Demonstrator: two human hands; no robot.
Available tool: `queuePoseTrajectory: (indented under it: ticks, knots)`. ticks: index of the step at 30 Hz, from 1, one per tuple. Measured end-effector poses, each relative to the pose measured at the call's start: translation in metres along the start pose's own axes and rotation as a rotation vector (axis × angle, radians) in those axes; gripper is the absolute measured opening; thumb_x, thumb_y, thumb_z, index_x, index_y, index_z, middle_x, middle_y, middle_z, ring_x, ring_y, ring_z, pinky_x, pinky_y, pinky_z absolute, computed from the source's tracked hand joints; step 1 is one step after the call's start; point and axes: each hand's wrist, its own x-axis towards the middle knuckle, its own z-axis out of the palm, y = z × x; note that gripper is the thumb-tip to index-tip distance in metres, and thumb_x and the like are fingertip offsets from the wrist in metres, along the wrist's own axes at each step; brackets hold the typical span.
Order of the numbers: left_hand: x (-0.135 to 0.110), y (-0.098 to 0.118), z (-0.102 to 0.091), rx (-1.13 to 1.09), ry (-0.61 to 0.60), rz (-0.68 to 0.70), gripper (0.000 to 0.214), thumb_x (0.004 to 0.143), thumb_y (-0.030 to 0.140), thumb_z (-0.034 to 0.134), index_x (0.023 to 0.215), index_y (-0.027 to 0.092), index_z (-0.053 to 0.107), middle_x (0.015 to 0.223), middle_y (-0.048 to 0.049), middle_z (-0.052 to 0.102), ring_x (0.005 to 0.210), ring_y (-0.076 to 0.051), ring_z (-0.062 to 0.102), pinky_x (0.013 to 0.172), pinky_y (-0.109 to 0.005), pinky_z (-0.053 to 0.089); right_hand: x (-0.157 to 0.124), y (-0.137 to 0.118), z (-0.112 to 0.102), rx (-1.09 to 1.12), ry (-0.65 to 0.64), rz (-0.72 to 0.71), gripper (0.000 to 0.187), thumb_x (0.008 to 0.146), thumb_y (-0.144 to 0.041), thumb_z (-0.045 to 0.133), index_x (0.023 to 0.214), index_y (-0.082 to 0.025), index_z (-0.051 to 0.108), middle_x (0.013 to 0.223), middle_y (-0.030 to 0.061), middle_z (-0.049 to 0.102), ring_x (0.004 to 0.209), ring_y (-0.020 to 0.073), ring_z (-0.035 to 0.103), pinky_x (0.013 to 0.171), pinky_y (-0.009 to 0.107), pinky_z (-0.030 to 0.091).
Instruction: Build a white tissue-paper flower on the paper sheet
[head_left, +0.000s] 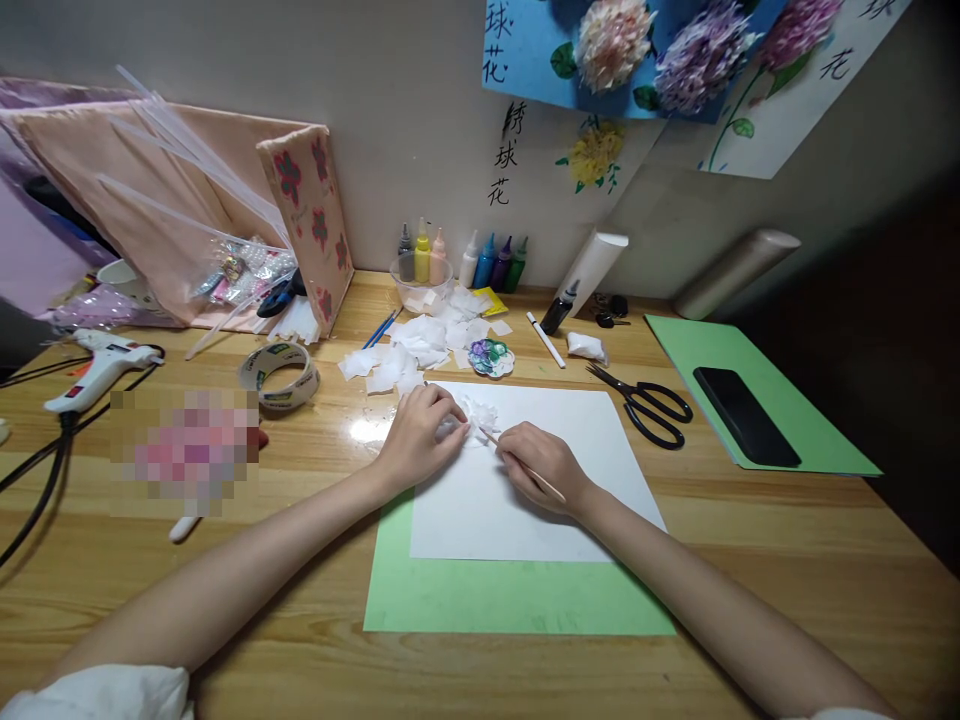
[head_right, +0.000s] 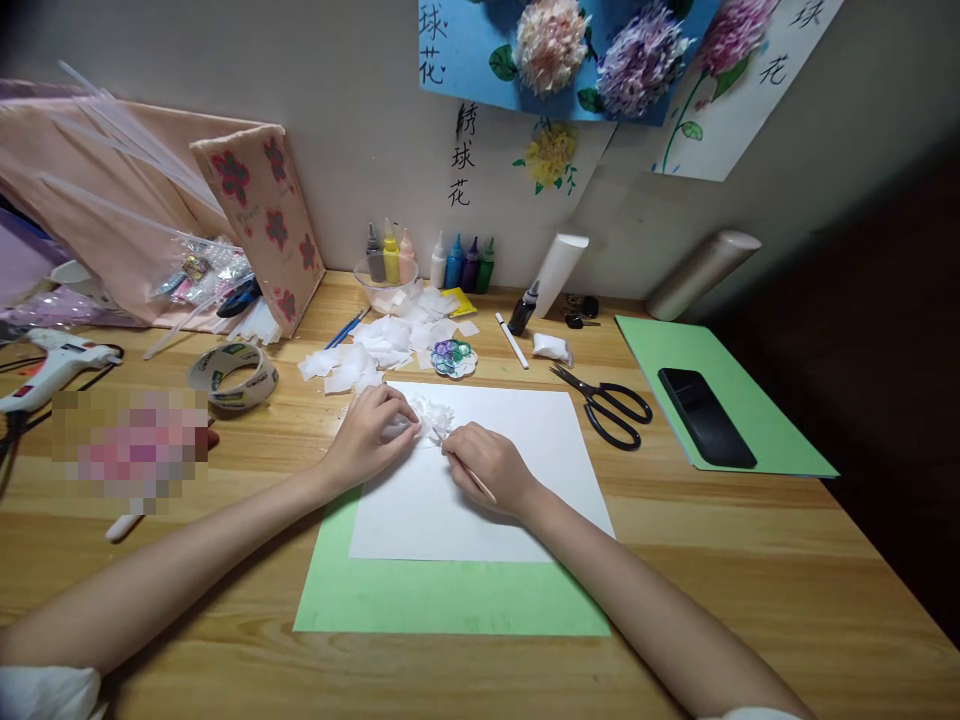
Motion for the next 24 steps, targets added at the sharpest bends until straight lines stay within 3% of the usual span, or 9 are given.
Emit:
queuePoseTrajectory:
  ticks: [6,9,14,19,24]
  knots:
    - [0.001,-0.002,0.0,-0.045,0.061,-0.112,0.008,0.086,0.019,0.044,0.087,0.019,0.052,0.09,-0.004,0.055,0.089,-0.019,0.049,0.081,-0.034,0.038,0.003,0.001,0.001,0.047,-0.057,0.064,0.013,0.087,-0.012,0.036,0.084,-0.02,0.046,0.076,0.0049,0.055,0.071,0.0174,0.048,0.065,0.03,0.04]
    - [0.002,-0.005,0.001,-0.099,0.085,-0.175,0.008,0.086,0.018,0.042,0.089,0.019,0.05,0.092,-0.0044,0.055,0.091,-0.019,0.049,0.082,-0.033,0.039,0.008,0.0,0.003,0.1,-0.062,0.197,0.015,0.091,-0.017,0.033,0.081,-0.02,0.044,0.075,0.0039,0.053,0.071,0.017,0.048,0.066,0.03,0.039]
    - [0.001,-0.008,0.003,-0.142,0.127,-0.307,0.009,0.086,0.016,0.038,0.091,0.019,0.045,0.096,-0.0059,0.05,0.094,-0.018,0.05,0.083,-0.033,0.041,0.025,-0.001,0.008,0.328,0.076,0.473,0.027,0.094,-0.025,0.028,0.07,-0.021,0.04,0.07,-0.0001,0.047,0.065,0.0134,0.049,0.063,0.027,0.038]
    - [0.001,-0.011,0.005,-0.129,0.141,-0.337,0.008,0.085,0.015,0.038,0.089,0.019,0.043,0.095,-0.0056,0.047,0.093,-0.018,0.049,0.084,-0.034,0.041,0.036,0.007,0.016,0.45,0.194,0.658,0.029,0.094,-0.034,0.03,0.07,-0.021,0.041,0.056,-0.0039,0.042,0.052,0.0121,0.042,0.052,0.025,0.033]
    - [0.001,-0.012,0.005,-0.13,0.119,-0.336,0.007,0.086,0.017,0.038,0.09,0.02,0.043,0.095,-0.0051,0.047,0.092,-0.018,0.049,0.084,-0.034,0.042,0.029,0.011,0.021,0.566,0.302,0.627,0.031,0.094,-0.036,0.031,0.069,-0.021,0.041,0.058,-0.0039,0.041,0.052,0.0111,0.044,0.052,0.025,0.035]
